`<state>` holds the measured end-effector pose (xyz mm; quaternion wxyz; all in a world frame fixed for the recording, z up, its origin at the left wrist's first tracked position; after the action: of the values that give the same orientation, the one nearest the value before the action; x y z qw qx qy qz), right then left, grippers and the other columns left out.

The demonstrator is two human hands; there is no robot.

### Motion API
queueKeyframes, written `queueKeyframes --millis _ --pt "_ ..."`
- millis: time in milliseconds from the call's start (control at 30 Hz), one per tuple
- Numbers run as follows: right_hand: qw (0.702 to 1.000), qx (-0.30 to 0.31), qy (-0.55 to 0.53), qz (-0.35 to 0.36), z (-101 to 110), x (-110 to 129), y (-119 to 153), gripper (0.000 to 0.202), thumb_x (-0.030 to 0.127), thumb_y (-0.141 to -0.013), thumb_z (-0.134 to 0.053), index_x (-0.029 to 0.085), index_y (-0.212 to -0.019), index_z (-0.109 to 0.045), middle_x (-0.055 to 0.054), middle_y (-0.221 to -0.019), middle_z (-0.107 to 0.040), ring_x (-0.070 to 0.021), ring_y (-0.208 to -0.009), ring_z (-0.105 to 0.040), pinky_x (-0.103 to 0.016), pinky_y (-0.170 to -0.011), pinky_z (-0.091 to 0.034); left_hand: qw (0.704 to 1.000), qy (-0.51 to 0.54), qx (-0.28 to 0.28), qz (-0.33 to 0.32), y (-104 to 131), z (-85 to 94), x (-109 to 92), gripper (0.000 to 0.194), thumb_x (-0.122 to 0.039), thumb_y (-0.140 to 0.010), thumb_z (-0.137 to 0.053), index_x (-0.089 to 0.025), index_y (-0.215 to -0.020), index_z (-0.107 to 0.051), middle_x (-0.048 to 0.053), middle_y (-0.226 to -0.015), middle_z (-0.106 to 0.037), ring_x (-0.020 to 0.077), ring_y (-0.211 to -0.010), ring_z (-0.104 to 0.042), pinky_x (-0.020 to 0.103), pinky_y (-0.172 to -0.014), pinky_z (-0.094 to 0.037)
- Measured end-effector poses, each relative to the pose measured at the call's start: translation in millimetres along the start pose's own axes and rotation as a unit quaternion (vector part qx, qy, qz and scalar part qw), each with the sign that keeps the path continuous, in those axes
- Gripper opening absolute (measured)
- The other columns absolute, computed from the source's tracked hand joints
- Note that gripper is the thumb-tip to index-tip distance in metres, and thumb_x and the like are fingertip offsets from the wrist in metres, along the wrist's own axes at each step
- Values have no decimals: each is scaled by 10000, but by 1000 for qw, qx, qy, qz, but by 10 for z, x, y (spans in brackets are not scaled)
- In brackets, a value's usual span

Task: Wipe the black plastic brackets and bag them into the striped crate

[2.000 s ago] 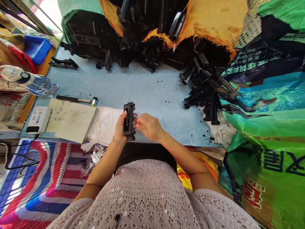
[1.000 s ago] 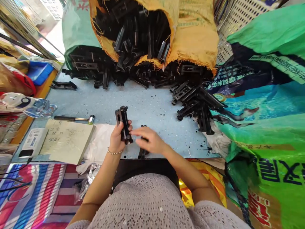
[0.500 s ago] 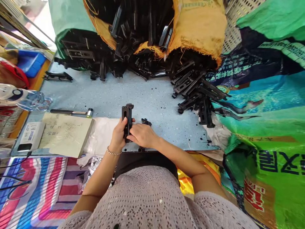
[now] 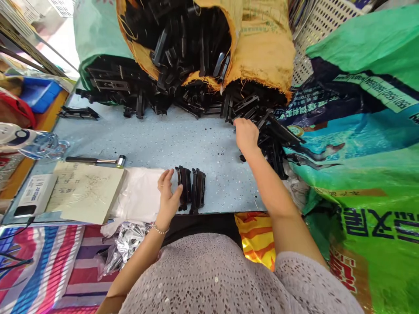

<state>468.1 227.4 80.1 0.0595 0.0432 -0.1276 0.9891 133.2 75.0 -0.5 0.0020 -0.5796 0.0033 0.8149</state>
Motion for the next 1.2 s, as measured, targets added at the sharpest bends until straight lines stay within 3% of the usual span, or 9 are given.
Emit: queueKeyframes --millis 133,300,400,533,700,800,867,1033,1200 --pt "987 -88 -124 50 191 277 381 352 226 -1024 -419 188 -1324 -598 -177 -1322 -637 -334 -1269 -566 -548 -1072 -448 993 80 26 -86 -187 -22 -368 389 -233 -942 -562 -264 -1325 -622 112 -1369 -546 233 -1286 -539 426 -1067 -496" --pt "973 143 -175 -33 -656 373 546 455 373 -958 -551 199 -1377 -588 -201 -1648 -315 -455 -1399 -473 -664 -1085 -426 990 102 39 -88 -237 -78 -423 330 -211 -932 -576 -249 -1245 -671 100 -1295 -606 218 -1222 -582 400 -1016 -528" --pt "952 137 -272 -39 -825 475 491 378 190 -874 -525 177 -1224 -666 -171 -1645 -332 -367 -1454 -451 -562 -1178 -397 990 126 34 -56 -206 -29 -311 297 -245 -936 -593 -237 -1220 -678 100 -1279 -618 216 -1192 -608 408 -1023 -533" --pt "904 50 -424 20 -492 935 591 440 91 -776 -500 202 -1176 -648 -141 -1544 -488 -279 -1474 -442 -510 -1228 -361 983 180 34 -7 -256 42 -199 339 -370 -949 -627 -238 -1261 -645 115 -1323 -614 228 -1198 -629 459 -1105 -494" --pt "825 50 -509 239 357 1952 1326 685 139 -882 -525 276 -1533 -358 -92 -1673 -319 -253 -1596 -205 -548 -1295 -226 963 245 115 -11 -364 -37 -376 926 -663 -847 -695 -302 -1585 -268 150 -1667 -294 337 -1526 -350 499 -1227 -359" --pt "760 120 -569 290 623 2179 1603 648 228 -980 -459 307 -1582 -232 -93 -1598 -433 -237 -1517 -381 -494 -1219 -398 953 276 115 54 -335 -3 -381 965 -689 -819 -712 -283 -1576 -270 152 -1494 -520 337 -1358 -557 465 -1084 -514" --pt "775 108 -575 240 613 2058 1503 500 320 -1045 -383 321 -1535 -281 -96 -1476 -544 -224 -1336 -568 -439 -1066 -531 939 305 116 110 -259 15 -354 855 -666 -857 -683 -293 -1542 -334 102 -1204 -677 273 -993 -726 407 -825 -617" --pt "924 47 -340 167 229 1832 1038 413 591 -1034 -414 220 -1007 -595 -122 -999 -670 -267 -989 -630 -390 -862 -509 923 335 128 141 -102 4 -400 731 -658 -856 -687 -278 -1440 -465 54 -1008 -696 174 -647 -682 319 -566 -592" --pt "885 165 -394 184 -30 2019 1167 582 593 -1081 -191 224 -790 -534 -25 -712 -605 -173 -686 -569 -299 -667 -415 943 301 45 134 -189 165 -333 588 -575 -881 -706 -273 -1351 -524 6 -881 -669 141 -618 -650 287 -598 -584"
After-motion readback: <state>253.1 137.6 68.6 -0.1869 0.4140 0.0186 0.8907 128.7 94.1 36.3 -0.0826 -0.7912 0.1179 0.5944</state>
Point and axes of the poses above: each hand's wrist, its own y-axis away from the middle knuckle, its own z-axis out of the back of the hand, x = y × z, the point moved 9 cm from there along -y, towards the middle knuckle
